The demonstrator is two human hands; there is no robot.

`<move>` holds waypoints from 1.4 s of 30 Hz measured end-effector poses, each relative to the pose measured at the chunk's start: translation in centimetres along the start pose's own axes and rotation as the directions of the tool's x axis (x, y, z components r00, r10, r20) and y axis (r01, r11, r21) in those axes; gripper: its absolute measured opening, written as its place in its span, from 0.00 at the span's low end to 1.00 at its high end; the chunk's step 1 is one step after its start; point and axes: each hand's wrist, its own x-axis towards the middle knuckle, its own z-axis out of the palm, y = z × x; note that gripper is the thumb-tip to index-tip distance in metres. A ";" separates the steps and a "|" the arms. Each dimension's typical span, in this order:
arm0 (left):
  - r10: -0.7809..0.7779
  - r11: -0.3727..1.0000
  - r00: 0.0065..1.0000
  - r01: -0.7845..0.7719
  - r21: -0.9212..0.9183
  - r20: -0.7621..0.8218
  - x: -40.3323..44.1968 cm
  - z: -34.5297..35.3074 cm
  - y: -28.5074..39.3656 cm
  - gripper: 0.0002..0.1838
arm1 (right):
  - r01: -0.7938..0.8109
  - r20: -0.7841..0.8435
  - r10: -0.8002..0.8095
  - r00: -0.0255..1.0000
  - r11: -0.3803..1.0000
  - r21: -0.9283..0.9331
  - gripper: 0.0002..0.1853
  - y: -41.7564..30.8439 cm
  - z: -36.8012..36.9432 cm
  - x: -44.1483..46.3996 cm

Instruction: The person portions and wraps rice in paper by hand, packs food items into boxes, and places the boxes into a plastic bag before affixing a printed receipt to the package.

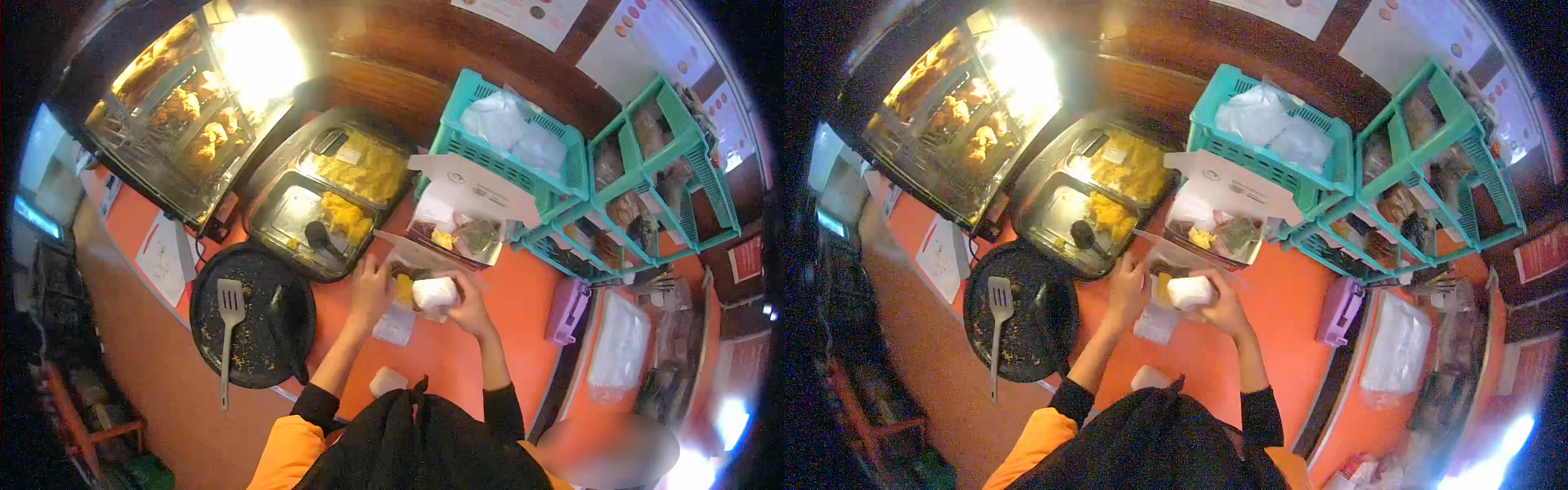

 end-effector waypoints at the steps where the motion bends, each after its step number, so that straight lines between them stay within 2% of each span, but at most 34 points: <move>1: -0.014 1.000 1.000 0.014 -0.008 -0.002 0.6 0.3 1.1 0.08 | 0.045 -0.042 -0.047 0.998 0.997 -0.060 0.34 0.8 -1.0 -1.0; 2: -0.004 1.000 1.000 0.004 -0.016 0.001 0.9 0.7 2.1 0.08 | 0.045 -0.054 -0.049 0.997 0.997 -0.065 0.34 1.5 -2.1 -2.6; 4: -0.297 0.926 0.945 0.320 -0.200 0.139 1.2 1.5 3.8 0.09 | -0.013 -0.188 0.027 0.982 0.997 0.075 0.34 0.6 -2.8 -4.9; 5: -0.284 0.929 0.947 0.310 -0.202 0.147 1.3 2.0 3.9 0.09 | 0.004 -0.229 0.024 0.973 0.992 0.123 0.33 -0.5 -3.0 -5.9; 7: -0.441 0.883 0.862 0.467 -0.054 0.251 1.4 4.3 3.1 0.13 | 0.012 -0.274 0.019 0.962 0.994 0.111 0.34 -0.3 -4.0 -7.4; 8: -0.431 0.887 0.866 0.458 -0.054 0.255 1.4 5.6 2.8 0.13 | 0.013 -0.304 0.017 0.953 0.995 0.097 0.34 -0.1 -4.4 -8.1; 10: -0.401 0.914 0.914 0.404 -0.032 0.066 1.2 7.7 2.2 0.18 | 0.027 -0.332 0.014 0.943 0.993 0.117 0.35 0.7 -4.6 -9.0; 11: -0.393 0.918 0.917 0.396 -0.031 0.066 1.3 8.2 2.0 0.18 | 0.038 -0.350 0.012 0.937 0.990 0.134 0.35 1.0 -4.7 -9.3; 13: -0.478 0.871 0.878 0.471 -0.141 -0.012 1.4 8.5 1.6 0.16 | 0.034 -0.352 0.026 0.936 0.986 0.164 0.35 0.9 -4.7 -9.7; 17: -0.358 0.926 0.933 0.359 -0.114 0.032 1.5 8.8 0.1 0.11 | 0.043 -0.334 0.017 0.942 0.984 0.170 0.33 1.3 -4.5 -9.8; 19: -0.358 0.881 0.909 0.405 -0.244 0.213 1.7 7.4 0.4 0.08 | 0.044 -0.318 0.006 0.948 0.988 0.150 0.33 1.7 -4.5 -9.6; 20: -0.357 0.883 0.909 0.403 -0.242 0.215 1.5 6.6 0.7 0.08 | 0.044 -0.300 -0.005 0.954 0.992 0.122 0.32 1.9 -4.5 -9.5; 22: -0.155 0.959 0.987 0.139 -0.248 -0.048 1.5 4.1 2.2 0.08 | 0.037 -0.296 0.005 0.955 0.990 0.133 0.32 2.2 -4.2 -9.2; 26: -0.186 0.968 0.982 0.182 -0.172 -0.010 0.1 2.9 2.3 0.07 | 0.010 -0.275 0.035 0.961 0.987 0.162 0.32 2.2 -3.3 -8.8; 28: -0.166 0.985 0.976 0.171 -0.028 0.139 -1.1 3.5 1.9 0.07 | 0.011 -0.277 0.039 0.960 0.984 0.176 0.31 1.7 -2.9 -8.5; 32: -0.126 0.988 0.984 0.136 -0.073 0.124 -1.9 3.9 1.7 0.08 | 0.001 -0.284 0.062 0.957 0.976 0.216 0.31 1.9 -2.6 -8.4; 35: -0.207 0.963 0.973 0.221 -0.158 0.099 -1.6 4.9 1.0 0.05 | 0.032 -0.274 0.025 0.961 0.979 0.202 0.32 3.3 -2.6 -7.5; 37: -0.161 0.985 0.969 0.170 -0.029 0.185 -1.5 4.8 0.9 0.07 | 0.016 -0.254 0.045 0.966 0.972 0.233 0.33 3.9 -2.3 -6.6; 38: -0.163 0.985 0.969 0.172 -0.029 0.186 -1.5 4.7 1.1 0.07 | 0.002 -0.229 0.061 0.971 0.965 0.262 0.33 4.3 -2.2 -6.3; 40: -0.154 0.968 0.951 0.199 -0.152 0.268 -1.7 4.7 1.1 0.08 | -0.016 -0.234 0.085 0.969 0.959 0.283 0.33 5.7 -2.1 -5.7; 42: -0.168 0.971 0.944 0.209 -0.120 0.282 -1.8 4.6 1.6 0.08 | -0.032 -0.233 0.107 0.966 0.951 0.306 0.33 7.3 -1.8 -4.9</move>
